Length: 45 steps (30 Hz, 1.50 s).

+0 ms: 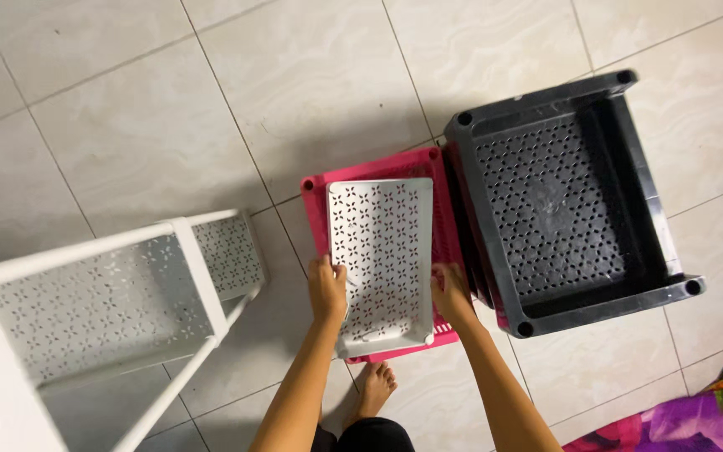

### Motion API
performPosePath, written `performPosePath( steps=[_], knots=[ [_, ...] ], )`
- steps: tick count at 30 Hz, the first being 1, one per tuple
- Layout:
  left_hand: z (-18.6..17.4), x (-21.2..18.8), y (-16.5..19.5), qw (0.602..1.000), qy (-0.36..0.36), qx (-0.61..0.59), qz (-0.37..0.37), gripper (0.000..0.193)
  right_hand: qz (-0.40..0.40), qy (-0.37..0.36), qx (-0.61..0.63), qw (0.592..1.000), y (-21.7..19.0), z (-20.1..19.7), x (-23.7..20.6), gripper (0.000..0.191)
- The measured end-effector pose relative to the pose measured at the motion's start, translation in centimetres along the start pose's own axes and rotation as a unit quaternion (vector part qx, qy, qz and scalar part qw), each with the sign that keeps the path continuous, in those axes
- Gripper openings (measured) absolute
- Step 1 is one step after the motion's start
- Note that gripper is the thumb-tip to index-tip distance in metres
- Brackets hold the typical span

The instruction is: The person disassembles a small white plastic shelf rack by pulling the leg tubes off the perforated trays, then assembles a pink plastic rack by inserting leg tubes into the corner sockets of pink baskets and pressing them into place. They then reposition the assembled pink rack and reach for a black basket tray.

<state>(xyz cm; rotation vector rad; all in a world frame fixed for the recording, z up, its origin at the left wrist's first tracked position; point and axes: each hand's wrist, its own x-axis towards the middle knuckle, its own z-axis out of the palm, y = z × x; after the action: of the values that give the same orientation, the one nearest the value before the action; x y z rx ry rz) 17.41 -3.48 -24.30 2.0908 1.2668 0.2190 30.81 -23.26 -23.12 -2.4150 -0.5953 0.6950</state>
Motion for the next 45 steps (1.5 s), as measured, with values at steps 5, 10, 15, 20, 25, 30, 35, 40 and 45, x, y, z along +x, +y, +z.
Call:
performPosePath(
  steps=[5,10,15,20,25,30,35,40,45],
  knots=[
    [-4.0,-0.8,-1.1,0.997,-0.056,-0.042,-0.044,0.018,0.007,-0.056,0.162,0.985,-2.0,-2.8,-1.4,0.051],
    [-5.7,-2.2,-0.3,0.996,0.066,-0.06,-0.01,0.017,0.03,-0.157,0.352,0.922,-5.3,-7.4,-1.2,0.071],
    [-8.2,-0.7,4.8,0.978,0.098,-0.168,-0.078,0.041,-0.01,-0.166,0.25,0.954,-8.0,-15.2,0.8,0.067],
    [-11.4,3.0,10.8,0.974,0.166,-0.147,-0.052,0.063,-0.043,-0.163,0.212,0.963,-11.8,-22.3,6.7,0.06],
    [-16.1,7.0,15.0,0.963,0.192,-0.176,-0.069,0.062,-0.055,-0.217,0.228,0.948,-18.9,-29.0,10.9,0.054],
    [-23.4,8.4,18.3,0.898,0.238,-0.36,-0.088,0.062,-0.046,-0.186,0.523,0.831,-26.9,-30.9,8.6,0.061],
    [-30.1,8.3,19.1,0.87,0.281,-0.382,-0.139,0.07,-0.041,-0.117,0.551,0.825,-33.9,-25.3,4.2,0.054],
    [-33.8,7.2,15.9,0.833,0.384,-0.397,-0.014,0.083,-0.175,-0.04,0.519,0.836,-36.8,-20.9,4.0,0.04],
    [-40.0,6.6,8.3,0.84,0.402,-0.35,-0.102,0.091,-0.154,-0.036,0.483,0.861,-37.6,-18.2,6.1,0.031]
  ],
)
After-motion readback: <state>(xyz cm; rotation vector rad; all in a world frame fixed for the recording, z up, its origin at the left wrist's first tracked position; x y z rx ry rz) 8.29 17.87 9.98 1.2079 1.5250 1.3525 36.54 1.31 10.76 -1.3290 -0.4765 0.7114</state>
